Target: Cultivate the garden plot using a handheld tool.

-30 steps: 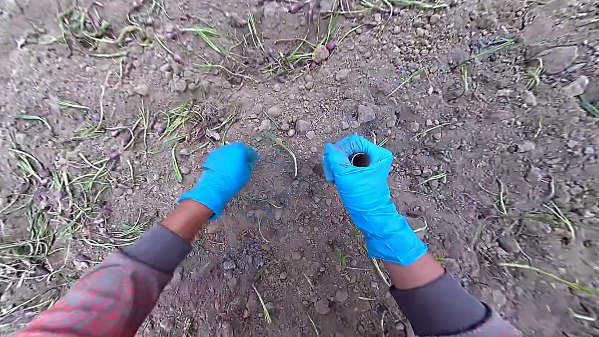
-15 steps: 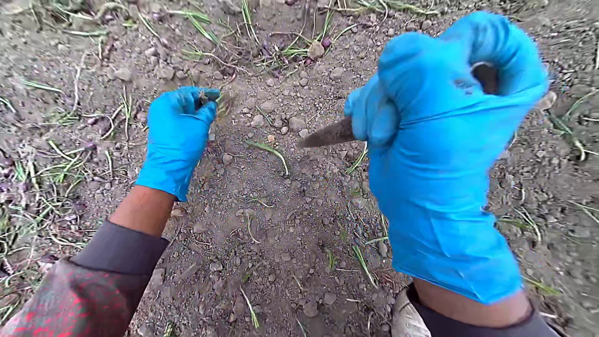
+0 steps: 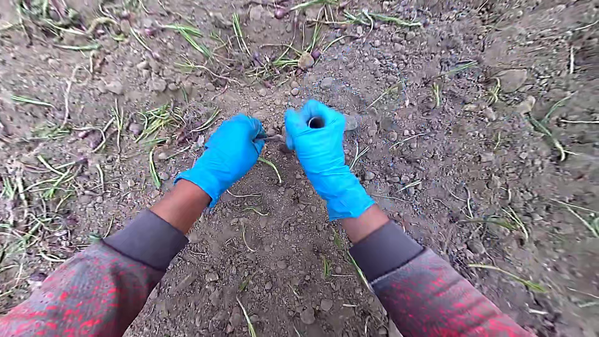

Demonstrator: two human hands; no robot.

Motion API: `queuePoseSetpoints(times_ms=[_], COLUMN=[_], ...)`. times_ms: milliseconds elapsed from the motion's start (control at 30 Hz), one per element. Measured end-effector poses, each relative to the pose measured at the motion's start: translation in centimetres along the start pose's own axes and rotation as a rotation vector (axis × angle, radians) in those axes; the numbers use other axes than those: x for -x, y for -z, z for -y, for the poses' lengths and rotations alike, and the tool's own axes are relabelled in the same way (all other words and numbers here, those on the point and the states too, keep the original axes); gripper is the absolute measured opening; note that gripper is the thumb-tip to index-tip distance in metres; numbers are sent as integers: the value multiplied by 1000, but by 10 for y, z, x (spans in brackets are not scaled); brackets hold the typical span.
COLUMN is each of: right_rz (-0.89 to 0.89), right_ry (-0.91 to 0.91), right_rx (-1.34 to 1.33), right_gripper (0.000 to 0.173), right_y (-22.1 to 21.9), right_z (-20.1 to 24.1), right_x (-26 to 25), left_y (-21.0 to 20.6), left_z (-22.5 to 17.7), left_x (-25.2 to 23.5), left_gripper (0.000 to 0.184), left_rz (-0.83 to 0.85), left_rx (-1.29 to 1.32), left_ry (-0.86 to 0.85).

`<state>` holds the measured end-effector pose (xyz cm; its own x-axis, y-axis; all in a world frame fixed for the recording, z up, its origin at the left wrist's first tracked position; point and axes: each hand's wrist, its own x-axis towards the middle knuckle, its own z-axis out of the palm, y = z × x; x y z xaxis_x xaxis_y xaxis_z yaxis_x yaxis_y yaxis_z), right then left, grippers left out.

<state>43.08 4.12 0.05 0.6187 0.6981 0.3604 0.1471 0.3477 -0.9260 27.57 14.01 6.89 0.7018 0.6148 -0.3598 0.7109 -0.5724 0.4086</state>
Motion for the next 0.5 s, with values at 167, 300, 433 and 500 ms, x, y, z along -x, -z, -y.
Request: queuePoseSetpoints(times_ms=[167,300,433,500], right_rz=[-4,-44,-94,-104], right_ry=[-81,-153,-315,-149], right_rx=[-60,-53,-5,-56], right_gripper=[23,25,30,24], right_y=[-2,5,-8,0], right_z=[-22,-6,26,-3], right_x=[19,14,14,9], left_y=[-3,8,11,-3], left_z=[-14,-12,-15,-20], left_x=[-20,-19,-28,-44], left_gripper=[26,17,12,10], left_rz=[243,150,47,84], left_rx=[-208,-46,-195,-324], left_ry=[93,-51,-223,-270])
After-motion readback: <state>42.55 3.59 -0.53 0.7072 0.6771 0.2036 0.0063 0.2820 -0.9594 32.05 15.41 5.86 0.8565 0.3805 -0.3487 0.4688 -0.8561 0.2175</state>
